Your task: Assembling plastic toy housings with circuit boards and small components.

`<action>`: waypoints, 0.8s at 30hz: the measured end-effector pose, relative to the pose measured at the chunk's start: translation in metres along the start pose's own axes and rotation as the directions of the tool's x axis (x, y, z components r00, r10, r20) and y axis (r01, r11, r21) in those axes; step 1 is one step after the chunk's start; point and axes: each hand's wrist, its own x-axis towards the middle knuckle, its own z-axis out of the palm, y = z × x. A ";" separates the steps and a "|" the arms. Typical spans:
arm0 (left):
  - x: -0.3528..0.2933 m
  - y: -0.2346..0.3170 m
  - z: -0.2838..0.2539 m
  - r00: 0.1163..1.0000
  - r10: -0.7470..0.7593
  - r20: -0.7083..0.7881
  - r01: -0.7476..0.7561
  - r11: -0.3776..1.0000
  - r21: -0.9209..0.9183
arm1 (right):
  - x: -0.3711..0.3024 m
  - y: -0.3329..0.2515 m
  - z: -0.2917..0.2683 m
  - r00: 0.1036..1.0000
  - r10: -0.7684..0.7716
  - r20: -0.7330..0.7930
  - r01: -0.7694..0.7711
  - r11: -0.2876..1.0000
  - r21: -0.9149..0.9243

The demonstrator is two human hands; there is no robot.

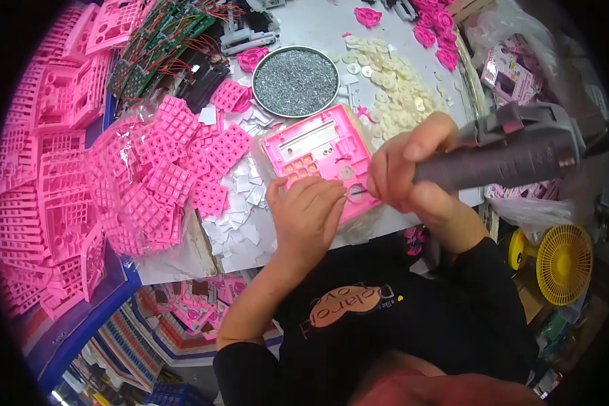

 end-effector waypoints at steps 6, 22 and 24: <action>-0.016 0.003 0.001 0.999 -0.028 0.031 0.031 0.997 -0.076 | -0.009 -0.001 0.015 0.996 0.093 0.013 -0.092 0.995 -0.032; 0.093 -0.071 -0.122 0.975 -0.180 -0.131 0.217 0.902 0.373 | 0.056 -0.013 -0.031 0.921 -0.039 -0.387 -0.181 0.837 -0.516; 0.077 -0.060 -0.163 0.946 -0.255 -0.199 0.317 0.854 0.413 | 0.075 -0.026 -0.054 0.929 -0.098 -0.356 -0.162 0.757 -0.633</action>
